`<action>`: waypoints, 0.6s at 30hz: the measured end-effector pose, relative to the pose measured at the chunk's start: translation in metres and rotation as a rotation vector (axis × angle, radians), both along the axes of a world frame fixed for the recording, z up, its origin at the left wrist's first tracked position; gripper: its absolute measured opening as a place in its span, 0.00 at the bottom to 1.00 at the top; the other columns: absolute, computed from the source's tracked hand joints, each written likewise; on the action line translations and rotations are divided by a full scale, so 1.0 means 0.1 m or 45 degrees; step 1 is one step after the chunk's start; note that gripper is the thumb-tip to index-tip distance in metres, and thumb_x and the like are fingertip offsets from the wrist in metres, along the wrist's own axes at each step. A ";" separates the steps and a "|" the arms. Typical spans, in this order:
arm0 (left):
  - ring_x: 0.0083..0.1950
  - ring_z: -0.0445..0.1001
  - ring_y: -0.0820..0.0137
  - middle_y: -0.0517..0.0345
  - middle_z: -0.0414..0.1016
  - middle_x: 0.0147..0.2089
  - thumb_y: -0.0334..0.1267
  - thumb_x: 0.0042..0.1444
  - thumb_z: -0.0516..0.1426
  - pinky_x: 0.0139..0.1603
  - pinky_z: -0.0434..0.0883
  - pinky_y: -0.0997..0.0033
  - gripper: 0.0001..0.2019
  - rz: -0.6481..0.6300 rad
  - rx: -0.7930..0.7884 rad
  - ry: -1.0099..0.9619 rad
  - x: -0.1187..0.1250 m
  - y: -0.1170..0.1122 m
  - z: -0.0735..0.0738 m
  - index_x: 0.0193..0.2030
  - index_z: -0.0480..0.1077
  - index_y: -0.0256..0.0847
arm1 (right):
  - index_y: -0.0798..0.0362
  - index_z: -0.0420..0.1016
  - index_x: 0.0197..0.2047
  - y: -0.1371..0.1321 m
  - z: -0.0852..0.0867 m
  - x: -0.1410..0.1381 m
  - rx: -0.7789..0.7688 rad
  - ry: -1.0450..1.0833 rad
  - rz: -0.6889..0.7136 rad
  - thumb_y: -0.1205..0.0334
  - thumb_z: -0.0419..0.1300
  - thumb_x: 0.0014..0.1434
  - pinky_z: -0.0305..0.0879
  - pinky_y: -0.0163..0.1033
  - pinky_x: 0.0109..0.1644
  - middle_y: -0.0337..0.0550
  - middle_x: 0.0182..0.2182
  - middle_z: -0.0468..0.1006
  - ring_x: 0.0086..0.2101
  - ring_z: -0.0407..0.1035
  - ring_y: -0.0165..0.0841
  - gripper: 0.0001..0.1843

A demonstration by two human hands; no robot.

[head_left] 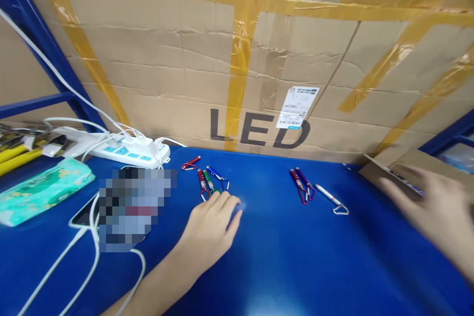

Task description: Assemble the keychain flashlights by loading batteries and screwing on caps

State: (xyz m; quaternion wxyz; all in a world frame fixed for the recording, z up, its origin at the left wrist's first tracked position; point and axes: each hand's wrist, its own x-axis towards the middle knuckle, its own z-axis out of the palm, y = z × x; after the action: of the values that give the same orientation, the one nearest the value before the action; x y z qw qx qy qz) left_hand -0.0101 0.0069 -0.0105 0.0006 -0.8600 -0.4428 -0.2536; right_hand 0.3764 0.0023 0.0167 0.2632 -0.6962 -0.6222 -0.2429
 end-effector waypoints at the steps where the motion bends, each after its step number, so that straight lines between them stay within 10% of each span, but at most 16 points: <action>1: 0.38 0.73 0.64 0.57 0.74 0.35 0.32 0.60 0.50 0.35 0.70 0.67 0.05 -0.025 -0.034 0.020 0.02 -0.03 0.00 0.39 0.67 0.40 | 0.54 0.72 0.44 0.10 -0.01 -0.31 -0.091 0.077 0.231 0.38 0.46 0.58 0.63 0.55 0.48 0.60 0.39 0.74 0.42 0.69 0.49 0.30; 4: 0.39 0.72 0.64 0.58 0.73 0.36 0.31 0.60 0.51 0.34 0.70 0.67 0.04 -0.170 -0.143 0.084 0.10 -0.17 -0.02 0.38 0.67 0.41 | 0.51 0.73 0.42 0.36 -0.12 -1.27 -0.470 0.272 0.798 0.50 0.51 0.61 0.66 0.44 0.49 0.49 0.43 0.74 0.44 0.69 0.38 0.16; 9: 0.39 0.72 0.64 0.59 0.72 0.37 0.32 0.59 0.51 0.33 0.70 0.65 0.04 -0.303 -0.245 0.167 0.16 -0.32 -0.04 0.38 0.67 0.41 | 0.53 0.70 0.51 0.78 -0.33 -2.39 -0.643 0.286 0.970 0.56 0.54 0.61 0.68 0.37 0.44 0.46 0.44 0.73 0.40 0.70 0.33 0.17; 18: 0.37 0.71 0.64 0.57 0.72 0.36 0.33 0.61 0.47 0.34 0.71 0.64 0.07 -0.170 -0.090 -0.097 0.07 -0.22 0.08 0.41 0.66 0.41 | 0.55 0.75 0.42 1.09 -0.36 -2.49 -0.788 0.325 0.988 0.66 0.56 0.58 0.66 0.38 0.40 0.46 0.36 0.75 0.36 0.70 0.35 0.09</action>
State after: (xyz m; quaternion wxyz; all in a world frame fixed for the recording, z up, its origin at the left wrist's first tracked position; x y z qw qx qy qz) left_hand -0.0030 -0.0151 -0.0029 -0.0635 -0.8768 -0.3929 -0.2699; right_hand 0.1273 0.1116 -0.0197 0.1893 -0.4835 -0.8405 0.1551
